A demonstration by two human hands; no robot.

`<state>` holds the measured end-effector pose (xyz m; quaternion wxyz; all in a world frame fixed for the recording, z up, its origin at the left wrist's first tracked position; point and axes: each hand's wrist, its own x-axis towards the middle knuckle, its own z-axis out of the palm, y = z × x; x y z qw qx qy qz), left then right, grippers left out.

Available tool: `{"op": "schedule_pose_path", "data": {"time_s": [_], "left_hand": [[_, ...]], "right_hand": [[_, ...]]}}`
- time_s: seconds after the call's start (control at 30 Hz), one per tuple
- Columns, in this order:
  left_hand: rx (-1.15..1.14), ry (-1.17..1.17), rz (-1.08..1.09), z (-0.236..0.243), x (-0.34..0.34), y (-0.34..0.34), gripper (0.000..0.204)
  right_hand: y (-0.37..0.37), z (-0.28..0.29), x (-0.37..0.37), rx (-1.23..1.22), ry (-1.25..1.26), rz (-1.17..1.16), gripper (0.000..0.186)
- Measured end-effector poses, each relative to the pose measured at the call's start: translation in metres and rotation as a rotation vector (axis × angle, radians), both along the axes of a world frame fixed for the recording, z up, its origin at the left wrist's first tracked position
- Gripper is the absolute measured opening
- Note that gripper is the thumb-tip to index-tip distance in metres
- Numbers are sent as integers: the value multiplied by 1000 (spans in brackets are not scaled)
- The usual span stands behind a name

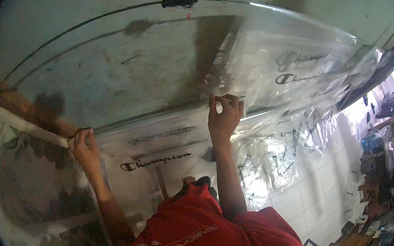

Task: The person picks up printed plastic sheets from a coworker at a printing station and places them one by one onto various surfaces and drying racks around the room.

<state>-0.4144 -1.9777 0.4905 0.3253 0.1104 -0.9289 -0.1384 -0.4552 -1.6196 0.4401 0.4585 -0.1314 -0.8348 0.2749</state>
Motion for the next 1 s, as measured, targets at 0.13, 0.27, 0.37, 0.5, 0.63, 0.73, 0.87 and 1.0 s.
{"op": "schedule_pose_path", "data": {"time_s": [0.13,0.27,0.37,0.5,0.63,0.73,0.87,1.0], "left_hand": [[-246,116,64,-12,-1,-4,35],[70,-58,-17,-39,-10,-16,34],[-14,-9,-28,-33,-8,-7,33],[-84,47,-75,-25,-2,-1,34],[-100,-8,-71,-35,-3,6,32],[-18,242,-118,-29,3,9,30],[147,360,-50,-46,27,14,35],[120,382,-26,-64,36,37,38]], "right_hand": [[-4,-9,11,-49,21,52,8],[-8,-16,22,112,-27,236,13],[-1,-8,19,237,-92,181,15],[-4,-5,27,287,-92,247,18],[-7,-7,29,160,17,266,18],[8,-60,47,-282,19,164,25],[32,-100,37,-1018,-14,115,34],[27,-122,30,-845,-226,363,53]]}}
